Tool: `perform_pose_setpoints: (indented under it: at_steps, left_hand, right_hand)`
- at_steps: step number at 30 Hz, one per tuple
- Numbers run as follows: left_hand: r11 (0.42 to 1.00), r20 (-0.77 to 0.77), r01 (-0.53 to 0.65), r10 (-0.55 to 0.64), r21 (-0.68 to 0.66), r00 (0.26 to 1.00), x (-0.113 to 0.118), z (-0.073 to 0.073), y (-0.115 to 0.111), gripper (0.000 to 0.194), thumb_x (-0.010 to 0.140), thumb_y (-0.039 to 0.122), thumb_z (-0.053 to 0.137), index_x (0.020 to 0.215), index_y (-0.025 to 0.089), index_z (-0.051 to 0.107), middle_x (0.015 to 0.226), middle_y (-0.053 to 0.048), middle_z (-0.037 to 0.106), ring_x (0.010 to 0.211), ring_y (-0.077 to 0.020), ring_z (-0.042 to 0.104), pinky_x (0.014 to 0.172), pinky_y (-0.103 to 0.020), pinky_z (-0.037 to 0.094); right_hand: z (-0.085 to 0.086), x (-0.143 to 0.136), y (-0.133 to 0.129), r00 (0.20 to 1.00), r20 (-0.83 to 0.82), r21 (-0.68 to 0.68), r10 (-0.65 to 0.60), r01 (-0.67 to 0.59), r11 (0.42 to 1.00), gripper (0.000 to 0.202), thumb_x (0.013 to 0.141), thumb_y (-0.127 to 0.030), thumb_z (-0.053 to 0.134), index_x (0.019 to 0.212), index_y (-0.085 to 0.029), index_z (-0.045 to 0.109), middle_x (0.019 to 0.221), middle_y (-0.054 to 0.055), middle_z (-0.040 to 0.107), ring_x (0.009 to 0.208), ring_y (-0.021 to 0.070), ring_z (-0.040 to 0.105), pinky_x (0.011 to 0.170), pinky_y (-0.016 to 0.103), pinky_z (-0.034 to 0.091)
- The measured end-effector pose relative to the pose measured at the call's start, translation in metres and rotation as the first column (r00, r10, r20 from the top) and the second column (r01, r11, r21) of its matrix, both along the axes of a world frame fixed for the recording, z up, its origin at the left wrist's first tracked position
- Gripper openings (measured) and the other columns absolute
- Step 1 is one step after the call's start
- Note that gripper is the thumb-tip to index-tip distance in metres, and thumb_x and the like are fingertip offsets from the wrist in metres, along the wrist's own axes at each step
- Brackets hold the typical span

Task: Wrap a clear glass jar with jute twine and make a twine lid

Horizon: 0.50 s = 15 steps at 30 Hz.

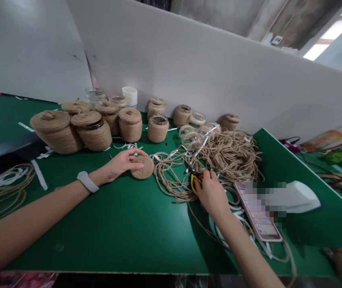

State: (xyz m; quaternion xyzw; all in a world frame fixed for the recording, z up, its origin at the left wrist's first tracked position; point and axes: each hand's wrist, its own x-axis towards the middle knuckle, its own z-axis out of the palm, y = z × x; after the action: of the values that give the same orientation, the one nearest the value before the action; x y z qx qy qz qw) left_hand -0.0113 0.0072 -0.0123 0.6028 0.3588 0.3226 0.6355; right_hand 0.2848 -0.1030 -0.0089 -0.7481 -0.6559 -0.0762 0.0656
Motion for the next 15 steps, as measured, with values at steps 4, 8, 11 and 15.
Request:
perform_pose_setpoints:
  at_steps: [4,8,11,15]
  left_hand:
    - [0.999,-0.077,-0.024,0.027,0.047,0.997,0.004,0.002,-0.008,0.045,0.069,0.025,0.076,0.111,0.016,0.064,0.090,-0.007,0.071,0.087,-0.0233,0.067,0.076,-0.035,0.051]
    - [0.990,-0.160,0.138,-0.132,0.029,0.978,0.003,0.005,-0.023,0.045,0.072,0.028,0.074,0.113,0.015,0.064,0.096,-0.010,0.073,0.089,-0.0248,0.068,0.076,-0.036,0.051]
    - [0.943,-0.339,0.251,-0.169,0.216,0.926,-0.002,0.014,-0.037,0.040,0.078,0.030,0.070,0.116,0.019,0.066,0.114,-0.010,0.071,0.103,-0.0274,0.065,0.087,-0.039,0.049]
    - [0.836,-0.508,0.291,-0.017,0.465,0.861,-0.015,0.022,-0.052,0.036,0.087,0.036,0.062,0.121,0.025,0.066,0.127,-0.009,0.065,0.115,-0.0279,0.058,0.099,-0.040,0.042]
  right_hand:
    - [0.002,-0.015,0.001,0.995,0.068,0.102,0.071,-0.078,0.992,0.027,0.094,-0.022,0.045,0.110,-0.009,0.061,0.103,0.019,0.066,0.097,0.0302,0.058,0.087,0.043,0.045]
    - [0.002,-0.053,-0.005,0.952,-0.054,0.241,0.300,-0.279,0.930,0.034,0.094,-0.041,0.051,0.116,-0.017,0.062,0.115,0.014,0.062,0.108,0.0296,0.052,0.094,0.044,0.044]
    - [-0.008,-0.074,-0.005,0.903,-0.100,0.151,0.417,-0.401,0.904,0.030,0.095,-0.032,0.049,0.121,-0.022,0.061,0.125,0.012,0.058,0.114,0.0289,0.050,0.094,0.044,0.045]
    - [-0.022,-0.062,0.008,0.903,-0.077,0.120,0.422,-0.411,0.904,0.041,0.091,-0.005,0.036,0.120,-0.016,0.063,0.114,0.012,0.064,0.100,0.0241,0.053,0.093,0.039,0.047]
